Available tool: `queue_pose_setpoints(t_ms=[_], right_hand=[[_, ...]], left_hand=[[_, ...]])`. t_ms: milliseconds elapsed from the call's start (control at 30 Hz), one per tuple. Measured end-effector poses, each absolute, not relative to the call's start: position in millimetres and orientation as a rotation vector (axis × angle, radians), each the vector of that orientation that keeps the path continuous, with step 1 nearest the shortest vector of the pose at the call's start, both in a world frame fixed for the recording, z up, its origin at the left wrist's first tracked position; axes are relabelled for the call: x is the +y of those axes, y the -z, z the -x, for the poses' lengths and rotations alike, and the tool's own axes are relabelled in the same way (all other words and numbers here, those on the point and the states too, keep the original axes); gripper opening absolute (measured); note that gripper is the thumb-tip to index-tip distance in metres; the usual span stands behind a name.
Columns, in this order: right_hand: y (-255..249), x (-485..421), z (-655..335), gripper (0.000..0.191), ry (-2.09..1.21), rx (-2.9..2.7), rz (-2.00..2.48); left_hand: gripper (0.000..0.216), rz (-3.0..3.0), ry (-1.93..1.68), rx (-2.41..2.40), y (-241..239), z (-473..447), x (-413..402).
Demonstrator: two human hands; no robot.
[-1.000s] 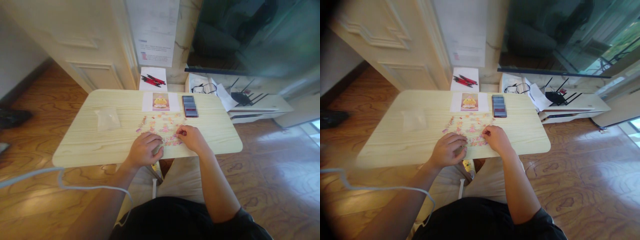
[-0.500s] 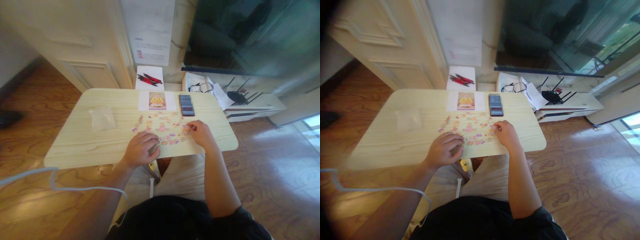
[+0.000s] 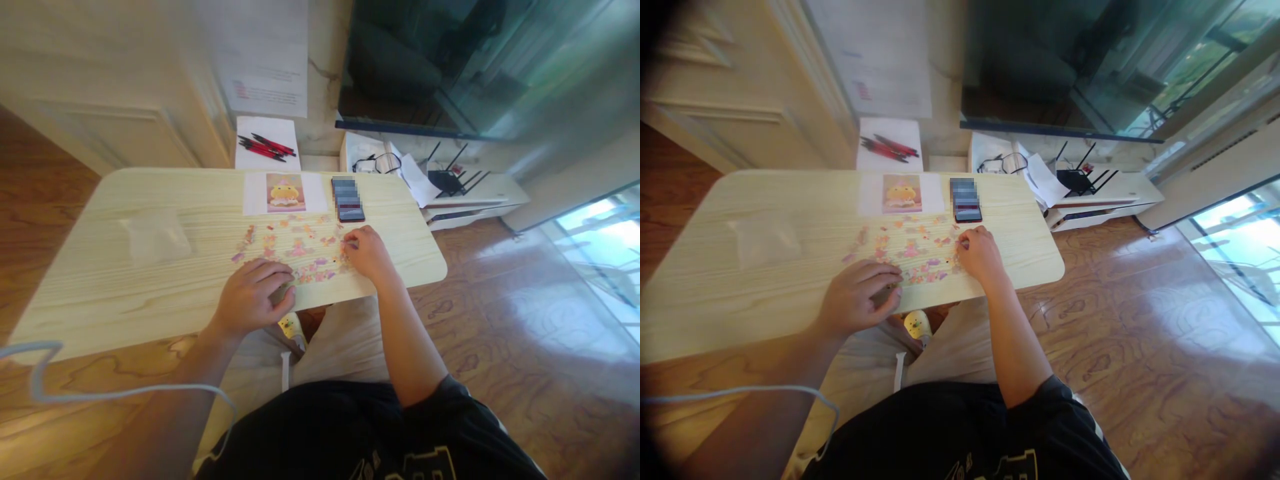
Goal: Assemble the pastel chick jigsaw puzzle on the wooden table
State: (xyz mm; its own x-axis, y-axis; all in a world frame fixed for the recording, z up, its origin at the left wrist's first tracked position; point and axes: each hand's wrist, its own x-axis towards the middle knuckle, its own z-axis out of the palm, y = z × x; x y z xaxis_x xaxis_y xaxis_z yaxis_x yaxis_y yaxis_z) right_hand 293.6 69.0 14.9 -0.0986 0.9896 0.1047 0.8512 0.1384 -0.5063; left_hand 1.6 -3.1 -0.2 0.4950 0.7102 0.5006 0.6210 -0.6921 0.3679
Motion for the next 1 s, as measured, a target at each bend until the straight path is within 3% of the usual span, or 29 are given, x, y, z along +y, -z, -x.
queue_pose_setpoints(t_ms=[233,533,700,833,1000], right_hand=[[-16,71,-293,0.005,-0.486,-2.002,1.765],[-25,63,-289,0.005,-0.689,-1.788,1.558],[-24,61,-280,0.014,-0.775,-1.736,1.449],[-25,60,-273,0.006,-0.803,-1.845,1.452],[-26,58,-266,0.023,-0.759,-2.054,1.403]], left_hand=[[0.017,-2.587,-0.948,1.175,1,-1,-4],[0.012,-2.587,-0.953,1.176,-3,-2,-6],[0.01,-2.581,-0.948,1.188,-4,-2,-6],[0.011,-2.569,-0.948,1.19,-3,-2,-7],[0.01,-2.563,-0.956,1.193,-2,-1,-7]])
